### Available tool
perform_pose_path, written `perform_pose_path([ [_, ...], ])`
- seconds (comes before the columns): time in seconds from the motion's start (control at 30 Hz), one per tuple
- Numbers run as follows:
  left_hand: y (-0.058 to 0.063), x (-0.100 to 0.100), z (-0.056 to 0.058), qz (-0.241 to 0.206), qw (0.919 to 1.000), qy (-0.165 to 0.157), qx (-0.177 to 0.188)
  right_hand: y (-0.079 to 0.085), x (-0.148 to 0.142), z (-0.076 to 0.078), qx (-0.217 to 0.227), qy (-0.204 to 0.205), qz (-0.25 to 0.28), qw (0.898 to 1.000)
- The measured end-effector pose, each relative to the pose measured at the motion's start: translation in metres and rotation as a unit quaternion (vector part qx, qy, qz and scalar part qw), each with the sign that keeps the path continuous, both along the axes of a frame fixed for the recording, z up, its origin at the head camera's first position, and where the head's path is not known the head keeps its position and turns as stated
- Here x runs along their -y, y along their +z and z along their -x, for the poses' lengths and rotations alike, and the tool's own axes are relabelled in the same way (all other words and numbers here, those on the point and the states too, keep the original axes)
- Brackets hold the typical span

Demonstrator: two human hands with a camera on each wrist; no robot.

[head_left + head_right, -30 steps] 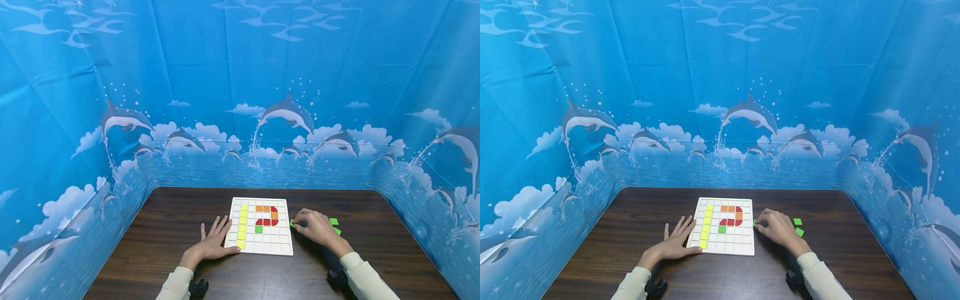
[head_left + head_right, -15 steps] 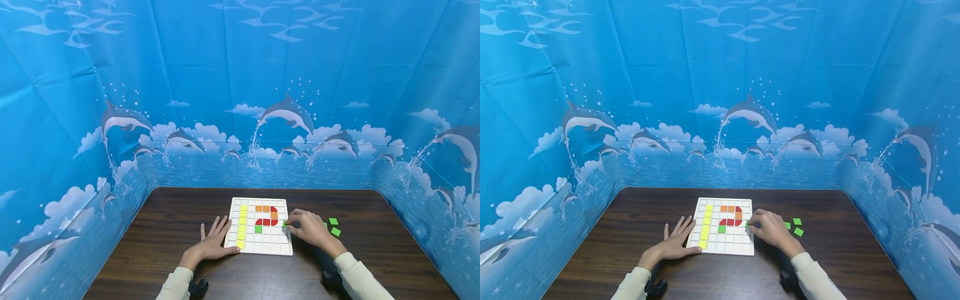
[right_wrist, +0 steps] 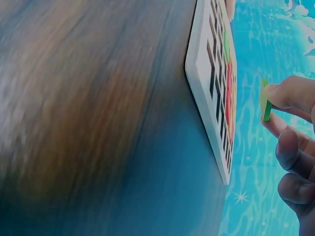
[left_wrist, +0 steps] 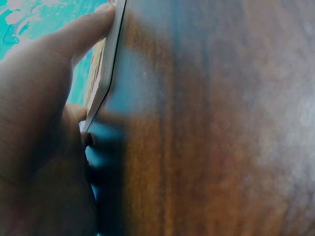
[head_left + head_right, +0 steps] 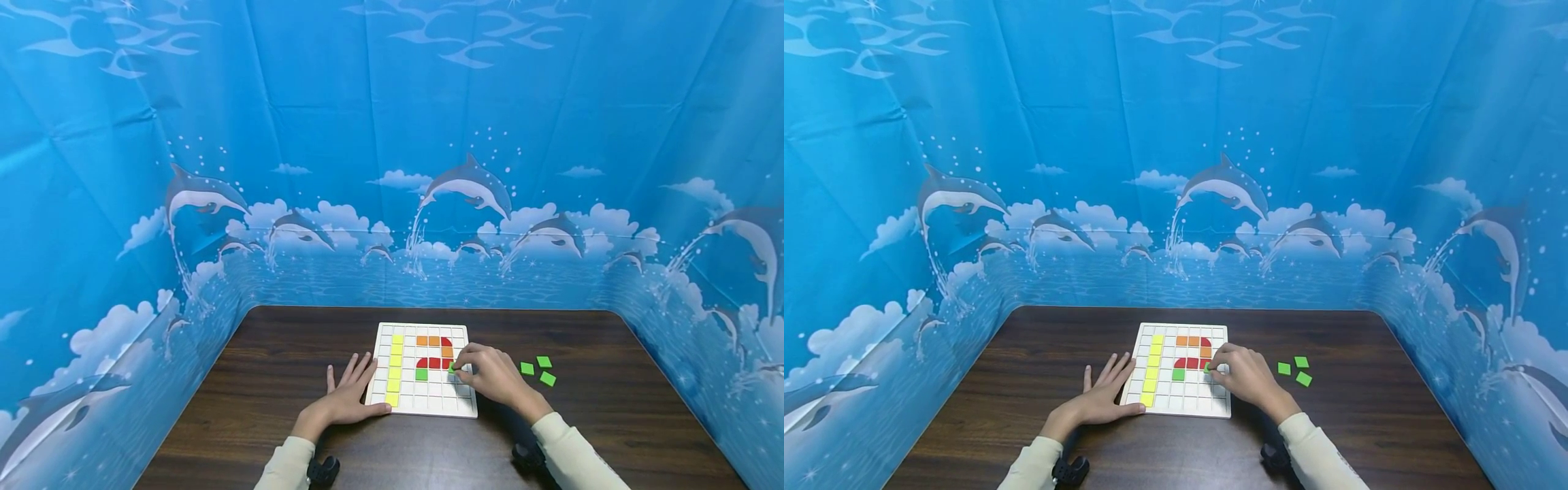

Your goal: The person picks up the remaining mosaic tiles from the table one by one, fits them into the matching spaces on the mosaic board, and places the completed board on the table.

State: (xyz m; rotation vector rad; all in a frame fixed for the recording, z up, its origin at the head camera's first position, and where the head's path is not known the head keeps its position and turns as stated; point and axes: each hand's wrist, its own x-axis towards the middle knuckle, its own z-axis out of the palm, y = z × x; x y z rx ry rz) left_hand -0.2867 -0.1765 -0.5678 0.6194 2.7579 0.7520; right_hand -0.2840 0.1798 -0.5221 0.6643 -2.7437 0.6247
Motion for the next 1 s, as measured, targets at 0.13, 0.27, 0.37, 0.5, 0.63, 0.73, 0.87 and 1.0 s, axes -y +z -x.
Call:
perform_pose_path([
  [0.13, 0.000, 0.000, 0.000, 0.000, 1.0000, 0.002, -0.001, -0.002, 0.005, 0.000, -0.011, 0.007, -0.003, 1.000],
  [0.27, -0.001, -0.001, 0.001, 0.018, 0.9998, 0.012, 0.000, -0.003, 0.010, 0.002, -0.023, 0.019, -0.006, 1.000],
  [0.37, 0.002, -0.002, 0.000, 0.023, 0.9996, 0.015, 0.009, -0.003, 0.014, 0.004, -0.027, 0.030, -0.003, 0.999],
  [0.5, 0.006, -0.002, -0.001, 0.009, 0.9999, 0.004, 0.007, -0.004, 0.021, 0.005, -0.023, 0.042, 0.006, 0.999],
  [0.63, 0.006, -0.002, -0.002, 0.002, 1.0000, -0.003, 0.000, -0.005, 0.027, 0.005, -0.016, 0.046, 0.005, 0.999],
  [0.73, 0.008, -0.002, -0.003, -0.002, 1.0000, -0.003, 0.003, -0.007, 0.031, 0.005, -0.012, 0.046, 0.001, 0.999],
  [0.87, 0.009, -0.002, -0.004, 0.005, 0.9999, 0.001, 0.010, -0.009, 0.035, 0.005, -0.010, 0.048, -0.004, 0.999],
  [1.0, 0.001, -0.002, 0.001, 0.022, 0.9996, 0.012, 0.010, -0.009, 0.039, 0.003, -0.004, 0.055, -0.003, 0.998],
])
